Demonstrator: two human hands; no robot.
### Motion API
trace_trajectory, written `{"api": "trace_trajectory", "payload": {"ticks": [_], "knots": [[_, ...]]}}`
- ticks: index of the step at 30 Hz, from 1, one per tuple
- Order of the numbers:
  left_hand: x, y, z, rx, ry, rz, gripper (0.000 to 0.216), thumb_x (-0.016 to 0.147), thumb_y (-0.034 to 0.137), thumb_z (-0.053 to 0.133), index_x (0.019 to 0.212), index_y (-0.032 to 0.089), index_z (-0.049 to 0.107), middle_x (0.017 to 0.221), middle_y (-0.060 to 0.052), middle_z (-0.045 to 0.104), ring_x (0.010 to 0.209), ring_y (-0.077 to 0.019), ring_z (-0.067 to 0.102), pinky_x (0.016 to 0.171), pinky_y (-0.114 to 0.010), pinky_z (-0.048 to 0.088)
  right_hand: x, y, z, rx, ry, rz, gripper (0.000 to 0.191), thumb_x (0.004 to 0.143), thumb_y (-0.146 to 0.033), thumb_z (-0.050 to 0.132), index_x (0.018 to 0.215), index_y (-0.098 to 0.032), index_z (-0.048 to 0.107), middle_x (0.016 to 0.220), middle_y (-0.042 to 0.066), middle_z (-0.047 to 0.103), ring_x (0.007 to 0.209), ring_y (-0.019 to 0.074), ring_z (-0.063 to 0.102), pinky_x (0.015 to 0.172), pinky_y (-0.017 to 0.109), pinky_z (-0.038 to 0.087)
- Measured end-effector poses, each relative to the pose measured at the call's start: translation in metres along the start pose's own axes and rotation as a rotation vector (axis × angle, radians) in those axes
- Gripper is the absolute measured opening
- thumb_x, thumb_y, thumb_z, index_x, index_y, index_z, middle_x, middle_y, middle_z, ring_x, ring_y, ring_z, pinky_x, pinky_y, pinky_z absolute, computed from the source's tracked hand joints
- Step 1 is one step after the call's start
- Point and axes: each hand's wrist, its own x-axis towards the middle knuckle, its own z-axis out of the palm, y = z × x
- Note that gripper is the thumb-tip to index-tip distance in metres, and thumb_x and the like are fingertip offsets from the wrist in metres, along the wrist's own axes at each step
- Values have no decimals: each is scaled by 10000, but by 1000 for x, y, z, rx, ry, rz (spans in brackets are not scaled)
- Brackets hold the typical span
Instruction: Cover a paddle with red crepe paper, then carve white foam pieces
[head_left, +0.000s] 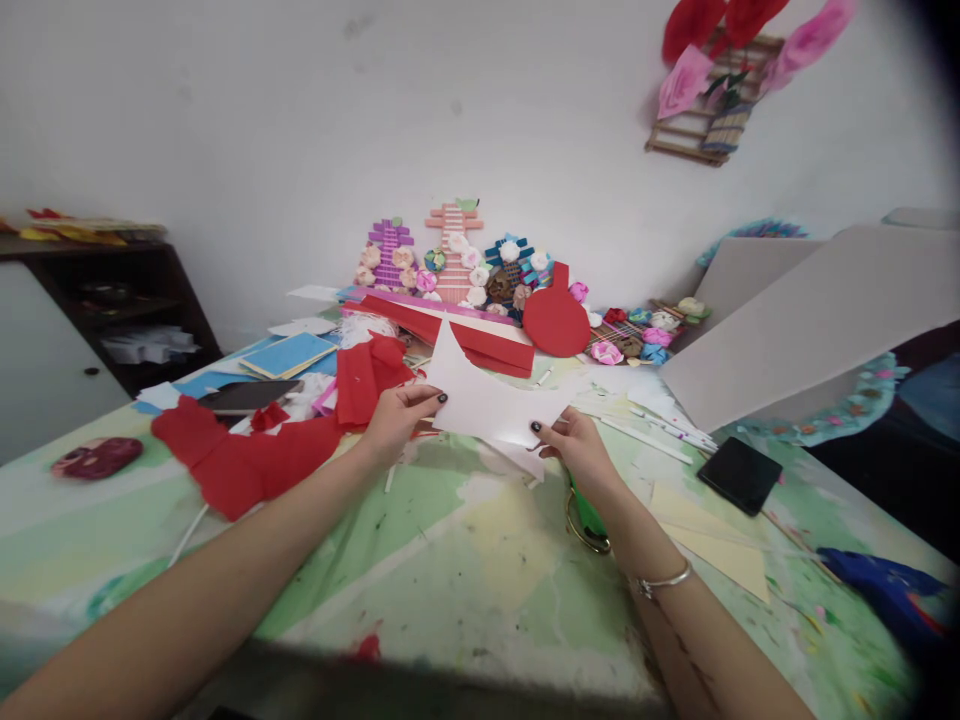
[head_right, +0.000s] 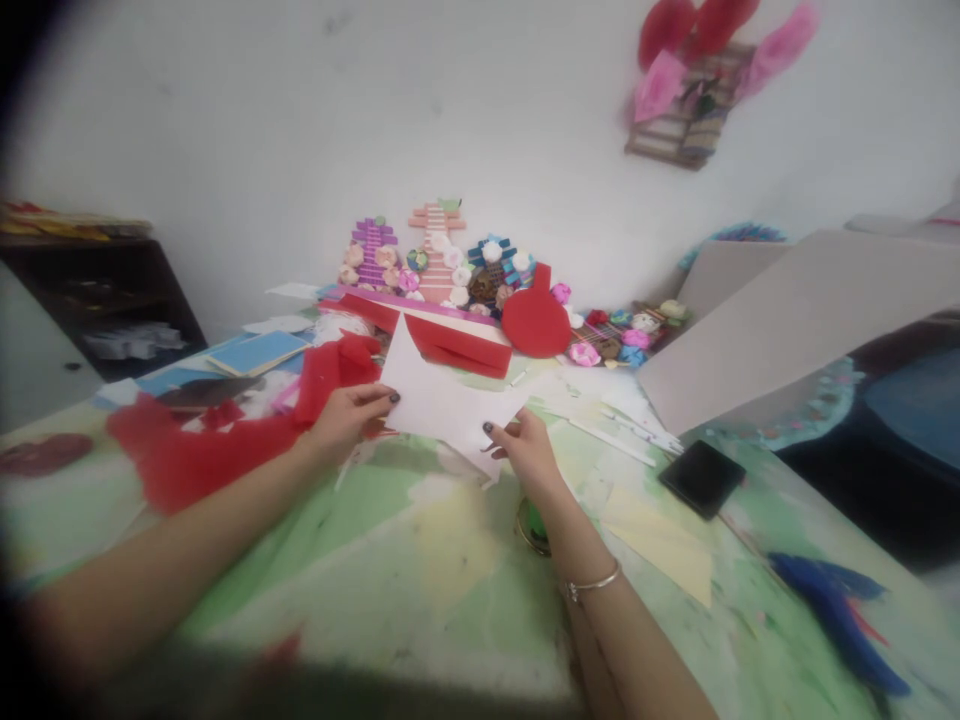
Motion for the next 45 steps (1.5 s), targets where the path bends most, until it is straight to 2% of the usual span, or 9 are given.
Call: {"api": "trace_trajectory", "payload": {"ticks": [3, 7, 14, 20, 32, 45], "knots": [[0, 1, 1, 67, 78, 18, 330, 524, 313, 794, 770, 111, 706, 675, -43, 696, 569, -147, 636, 539, -256, 546, 1, 1, 1, -38, 4, -30, 411, 596, -372, 714, 914, -158, 567, 645, 11, 652, 530, 139, 611, 467, 228, 467], [2, -2, -1, 251, 180, 134, 257, 541, 265, 756, 742, 107, 723, 696, -58, 710, 618, -156, 646, 626, -274, 551, 1, 2, 3, -89, 6, -80, 413, 601, -371, 700, 927, -150, 576, 628, 17, 657, 517, 141, 594, 463, 241, 467], [4, -5, -8, 462, 153, 259, 205, 635, 269, 657, 760, 116, 712, 728, -66, 713, 660, -181, 656, 637, -287, 541, 0, 1, 4, -108, 1, -110, 405, 611, -379, 690, 928, -152, 580, 631, 12, 660, 505, 131, 582, 457, 238, 466], [3, -5, -10, 728, 198, 456, 130, 657, 232, 595, 709, 153, 683, 705, -23, 698, 660, -164, 642, 662, -262, 507, -3, 0, 6, -115, -21, -122, 371, 630, -389, 692, 896, -160, 570, 594, -7, 631, 515, 135, 585, 474, 245, 478], [2, -4, -10, 917, 211, 606, 84, 657, 193, 549, 649, 168, 629, 637, 9, 651, 604, -128, 588, 611, -221, 436, -3, 3, 8, -125, -32, -120, 387, 651, -371, 680, 942, -147, 557, 620, 2, 640, 529, 137, 593, 475, 241, 475], [2, -3, -10, 887, 200, 596, 62, 641, 201, 553, 612, 175, 601, 600, 15, 627, 577, -123, 563, 581, -213, 426, -1, 4, 6, -131, -20, -118, 357, 641, -371, 683, 908, -160, 574, 588, -14, 623, 520, 135, 586, 479, 245, 477]]}}
